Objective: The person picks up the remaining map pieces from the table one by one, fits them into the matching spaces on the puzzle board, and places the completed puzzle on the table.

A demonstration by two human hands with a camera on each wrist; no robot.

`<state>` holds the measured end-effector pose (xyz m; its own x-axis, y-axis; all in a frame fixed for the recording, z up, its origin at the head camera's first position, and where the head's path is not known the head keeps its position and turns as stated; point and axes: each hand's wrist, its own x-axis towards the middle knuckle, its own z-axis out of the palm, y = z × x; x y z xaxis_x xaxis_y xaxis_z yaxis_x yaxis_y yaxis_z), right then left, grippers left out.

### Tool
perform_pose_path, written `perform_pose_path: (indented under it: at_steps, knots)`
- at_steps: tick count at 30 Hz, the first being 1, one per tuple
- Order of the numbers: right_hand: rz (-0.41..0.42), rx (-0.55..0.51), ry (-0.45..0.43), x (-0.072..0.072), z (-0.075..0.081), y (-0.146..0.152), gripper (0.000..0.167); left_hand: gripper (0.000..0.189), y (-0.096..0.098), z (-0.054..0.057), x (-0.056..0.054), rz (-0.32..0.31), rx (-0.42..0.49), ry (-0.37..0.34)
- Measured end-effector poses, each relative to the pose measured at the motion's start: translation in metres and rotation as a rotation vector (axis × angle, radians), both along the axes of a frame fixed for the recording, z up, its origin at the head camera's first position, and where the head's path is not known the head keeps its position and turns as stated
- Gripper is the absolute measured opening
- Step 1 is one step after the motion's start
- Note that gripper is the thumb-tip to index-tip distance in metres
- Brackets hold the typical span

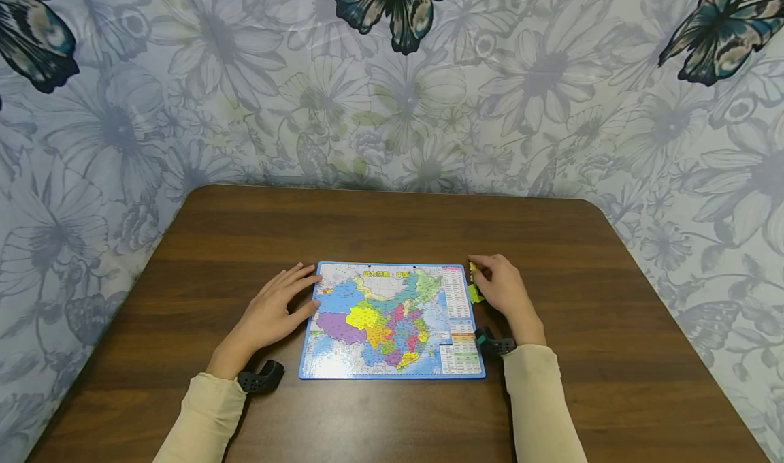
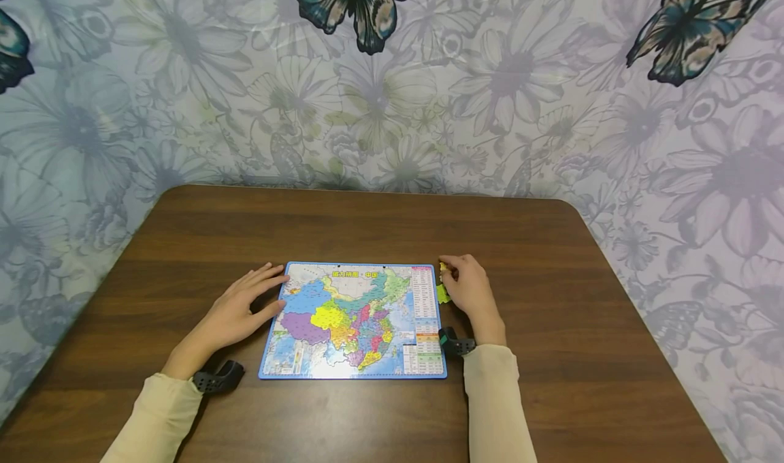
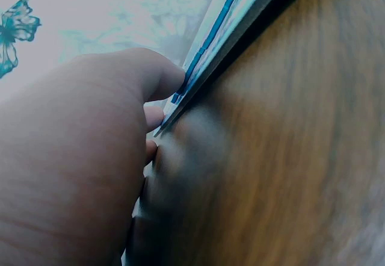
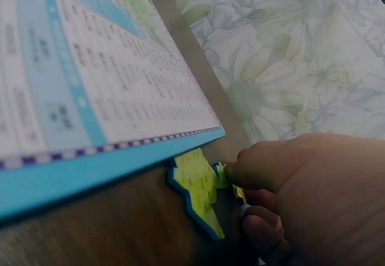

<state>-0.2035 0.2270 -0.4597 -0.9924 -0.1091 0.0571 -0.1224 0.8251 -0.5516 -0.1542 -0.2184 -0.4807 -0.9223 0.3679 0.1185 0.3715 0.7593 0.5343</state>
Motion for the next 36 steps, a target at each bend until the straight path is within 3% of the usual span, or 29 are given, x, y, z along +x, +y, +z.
perform_pose_path:
  at_steps: [16, 36]
  knots:
    - [0.098, 0.039, -0.073, 0.002, 0.011, 0.014, 0.039, 0.057, 0.000, -0.001, 0.000, 0.002, 0.005, 0.002]
    - [0.037, 0.025, -0.074, 0.003, 0.010, 0.015, 0.035, 0.058, 0.000, -0.002, -0.001, -0.003, -0.005, -0.001]
